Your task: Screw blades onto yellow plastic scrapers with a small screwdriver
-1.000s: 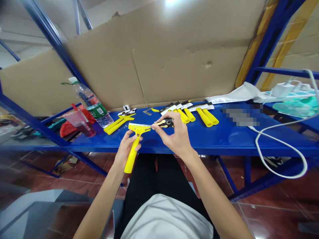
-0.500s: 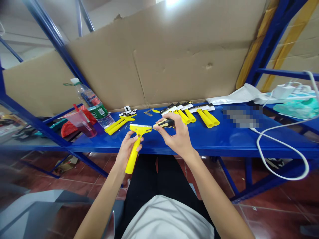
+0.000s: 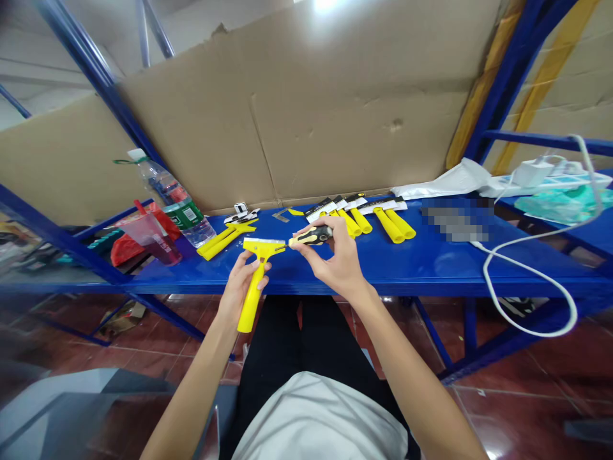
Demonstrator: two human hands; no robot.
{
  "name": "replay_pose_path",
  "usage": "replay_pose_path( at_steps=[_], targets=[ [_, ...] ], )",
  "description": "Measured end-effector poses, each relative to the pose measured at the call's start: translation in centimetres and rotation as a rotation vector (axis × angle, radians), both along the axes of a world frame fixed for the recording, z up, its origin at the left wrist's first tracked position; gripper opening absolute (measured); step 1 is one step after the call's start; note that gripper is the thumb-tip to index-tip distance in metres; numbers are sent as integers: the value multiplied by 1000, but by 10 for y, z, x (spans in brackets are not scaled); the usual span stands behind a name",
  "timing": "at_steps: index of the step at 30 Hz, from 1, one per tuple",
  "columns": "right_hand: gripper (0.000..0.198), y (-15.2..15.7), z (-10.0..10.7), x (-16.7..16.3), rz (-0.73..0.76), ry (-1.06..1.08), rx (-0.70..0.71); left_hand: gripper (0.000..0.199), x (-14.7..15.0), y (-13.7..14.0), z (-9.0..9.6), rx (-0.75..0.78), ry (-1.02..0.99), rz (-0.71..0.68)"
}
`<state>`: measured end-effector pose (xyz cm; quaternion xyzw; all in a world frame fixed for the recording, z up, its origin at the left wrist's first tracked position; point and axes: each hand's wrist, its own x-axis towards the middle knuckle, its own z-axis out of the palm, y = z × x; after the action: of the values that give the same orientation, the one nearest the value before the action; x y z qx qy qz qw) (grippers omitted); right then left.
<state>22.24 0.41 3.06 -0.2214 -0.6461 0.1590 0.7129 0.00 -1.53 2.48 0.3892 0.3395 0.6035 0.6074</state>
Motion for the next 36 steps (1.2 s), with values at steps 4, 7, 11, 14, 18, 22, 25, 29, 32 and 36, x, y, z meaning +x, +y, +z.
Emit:
replay_pose_path(
  at_steps=[4, 7, 11, 14, 18, 22, 25, 29, 32, 36],
  targets=[
    [55, 4, -3, -2, -126, 49, -25, 66, -1, -2, 1, -14, 14, -15],
    [59, 6, -3, -1, -238, 77, -26, 65, -1, -4, 2, -17, 13, -24],
    [56, 6, 0, 5, -185, 81, -42, 62, 0, -3, 1, -4, -1, -28],
    [47, 2, 5, 8, 40, 39, -59, 59, -1, -1, -2, 21, -33, -15],
    [44, -2, 8, 7, 138, 17, -78, 57, -3, 2, -4, 47, -75, 33],
    [48, -2, 6, 3, -9, 21, -54, 54, -3, 0, -3, 55, -93, 53],
    [49, -2, 6, 0, -146, 41, -68, 53, -1, -1, -1, 52, -111, 60],
    [51, 0, 10, -1, -207, 187, -154, 51, 1, -3, 4, 63, -128, 19],
    [49, 6, 11, 3, -176, 311, -212, 47, -2, -7, 9, 97, -145, -29],
    [49, 22, 7, 12, -172, 418, -241, 41, -10, -14, 18, 172, -208, -41]
  ],
)
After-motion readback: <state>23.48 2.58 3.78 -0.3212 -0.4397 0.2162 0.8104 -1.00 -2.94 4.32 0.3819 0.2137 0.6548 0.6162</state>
